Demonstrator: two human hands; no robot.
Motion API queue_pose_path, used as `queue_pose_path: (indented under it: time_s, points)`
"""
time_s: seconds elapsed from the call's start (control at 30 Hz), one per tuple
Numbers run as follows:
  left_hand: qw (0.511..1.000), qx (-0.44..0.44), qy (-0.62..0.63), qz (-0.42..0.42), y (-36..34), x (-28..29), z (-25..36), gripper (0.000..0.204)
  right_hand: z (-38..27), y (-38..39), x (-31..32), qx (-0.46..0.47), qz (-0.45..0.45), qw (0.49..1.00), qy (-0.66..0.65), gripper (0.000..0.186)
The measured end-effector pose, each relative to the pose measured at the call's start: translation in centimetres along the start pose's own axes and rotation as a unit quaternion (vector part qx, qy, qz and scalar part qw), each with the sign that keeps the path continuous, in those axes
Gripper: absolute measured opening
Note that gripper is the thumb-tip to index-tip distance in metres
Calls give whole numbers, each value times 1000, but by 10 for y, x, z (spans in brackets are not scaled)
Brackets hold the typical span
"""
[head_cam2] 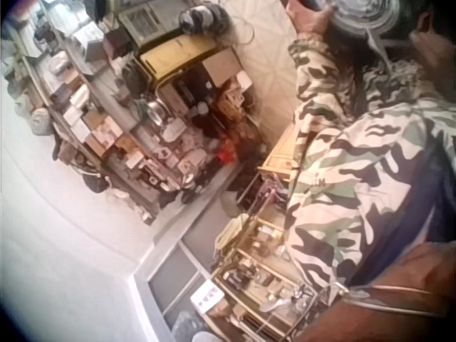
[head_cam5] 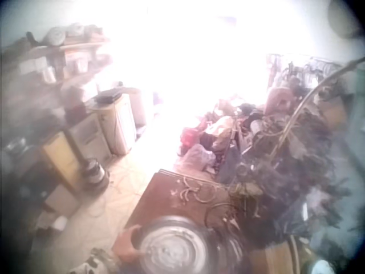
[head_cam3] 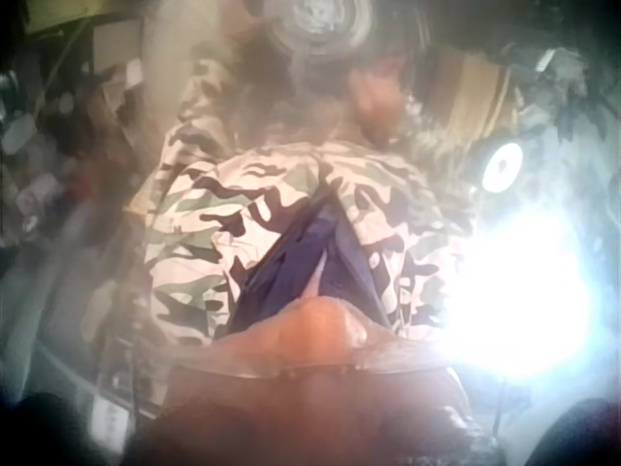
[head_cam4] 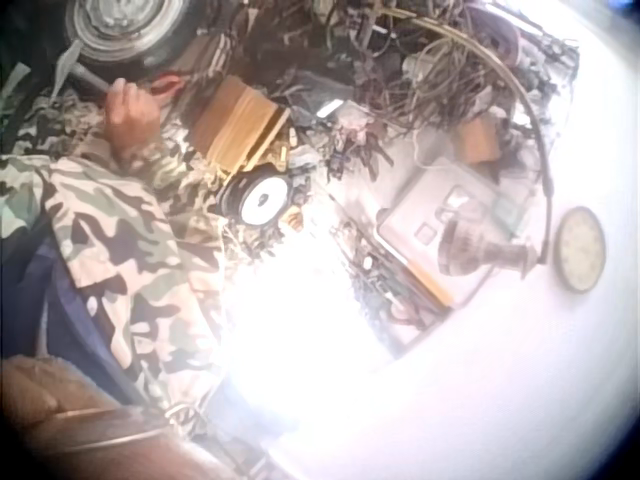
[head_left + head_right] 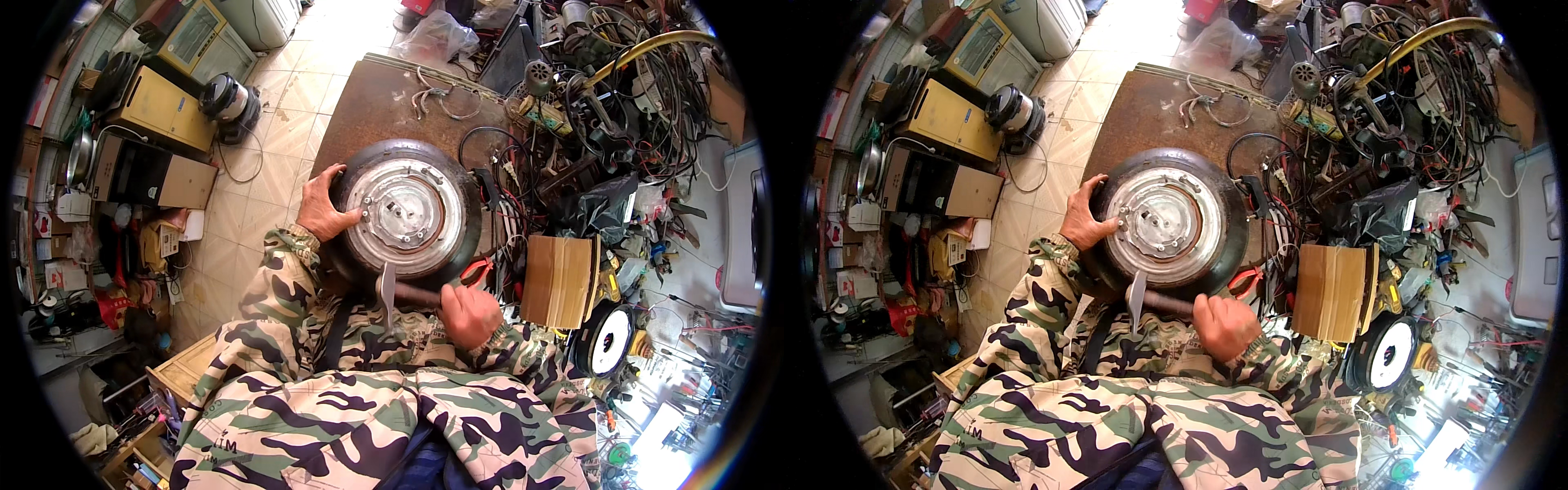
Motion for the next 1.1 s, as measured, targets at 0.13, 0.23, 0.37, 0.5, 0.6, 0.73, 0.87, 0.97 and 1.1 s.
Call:
queue_pose_path:
  time_s: [0.13, 0.23, 0.37, 0.5, 0.6, 0.73, 0.87, 0.97, 1.1]
  points:
    - [1000, 12, 6, -2, 2, 1, 0, 98, 15, -9, 12, 45, 3, 999, -17, 25]
    - [1000, 7, 24, -7, -2, -2, -3, 99, 26, -7, 12, 59, 14, 998, -23, 22]
    - [1000, -1, -9, -1, 2, 0, 1, 99, 39, -9, 15, 76, -4, 997, 12, 22]
    - [1000, 2, 22, 4, 0, 2, 0, 98, 48, -12, -1, 93, -2, 995, 19, 25]
    - [1000, -7, 19, 4, 1, 4, 1, 98, 51, -16, 9, 120, 16, 993, 1, 26]
    - [1000, 4, 26, -2, 1, 2, 3, 98, 52, -14, -2, 117, 9, 993, 0, 26]
    - [1000, -2, 28, 9, 1, 1, 1, 97, 48, -20, 9, 127, 21, 992, -14, 28]
    - [1000, 5, 17, 13, 4, 4, 6, 97, 49, -23, -9, 94, -3, 996, 8, 28]
    - [999, -22, 33, 1, -5, -2, 2, 97, 46, -15, 13, 90, -5, 996, -26, 24]
Point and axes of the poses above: each hand's wrist, its own y-axis away from the middle knuckle, its own x-axis out of the back of the hand, z = x × y, the point moved 1 cm from there along -y, towards the middle knuckle, and after that the axes turned 9 degrees about y, right-handed, at the moved point
